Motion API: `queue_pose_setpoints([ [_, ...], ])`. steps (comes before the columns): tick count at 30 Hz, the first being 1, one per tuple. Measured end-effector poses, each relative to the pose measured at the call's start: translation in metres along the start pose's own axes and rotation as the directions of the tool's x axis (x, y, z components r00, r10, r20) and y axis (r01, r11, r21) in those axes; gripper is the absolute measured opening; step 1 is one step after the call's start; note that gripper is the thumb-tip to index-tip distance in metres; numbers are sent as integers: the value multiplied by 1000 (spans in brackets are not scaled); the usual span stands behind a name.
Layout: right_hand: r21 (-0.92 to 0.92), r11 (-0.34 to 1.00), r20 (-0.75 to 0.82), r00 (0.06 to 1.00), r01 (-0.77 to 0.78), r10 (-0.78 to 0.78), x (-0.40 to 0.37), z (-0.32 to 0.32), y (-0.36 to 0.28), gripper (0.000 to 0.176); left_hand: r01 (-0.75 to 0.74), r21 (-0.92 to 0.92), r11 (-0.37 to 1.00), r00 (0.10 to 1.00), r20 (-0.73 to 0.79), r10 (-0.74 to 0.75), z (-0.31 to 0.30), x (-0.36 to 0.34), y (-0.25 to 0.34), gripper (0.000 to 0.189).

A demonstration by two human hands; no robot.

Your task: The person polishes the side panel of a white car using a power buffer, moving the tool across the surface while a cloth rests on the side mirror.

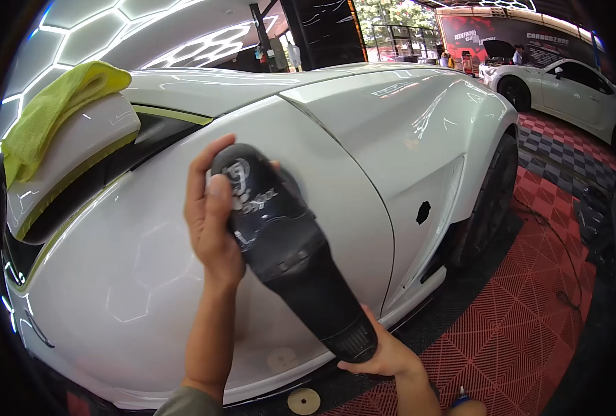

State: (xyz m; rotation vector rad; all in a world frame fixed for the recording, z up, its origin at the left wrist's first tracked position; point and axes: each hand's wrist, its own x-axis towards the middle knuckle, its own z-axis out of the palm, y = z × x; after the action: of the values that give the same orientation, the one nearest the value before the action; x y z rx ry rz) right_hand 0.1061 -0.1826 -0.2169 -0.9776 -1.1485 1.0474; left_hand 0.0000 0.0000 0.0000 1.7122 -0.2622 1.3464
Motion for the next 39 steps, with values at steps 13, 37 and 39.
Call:
queue_pose_setpoints([
  [13,-46,996,80,993,-79,82,-63,-125,137,47,-119,366,923,993,44,111,64,0,-51,38],
  [37,-381,888,236,955,259,-178,53,356,45,77,-210,338,917,877,-349,330,-318,-214,231,54],
  [39,-359,900,302,943,248,-139,61,380,45,79,-186,505,843,764,-465,447,-341,-230,241,52],
])
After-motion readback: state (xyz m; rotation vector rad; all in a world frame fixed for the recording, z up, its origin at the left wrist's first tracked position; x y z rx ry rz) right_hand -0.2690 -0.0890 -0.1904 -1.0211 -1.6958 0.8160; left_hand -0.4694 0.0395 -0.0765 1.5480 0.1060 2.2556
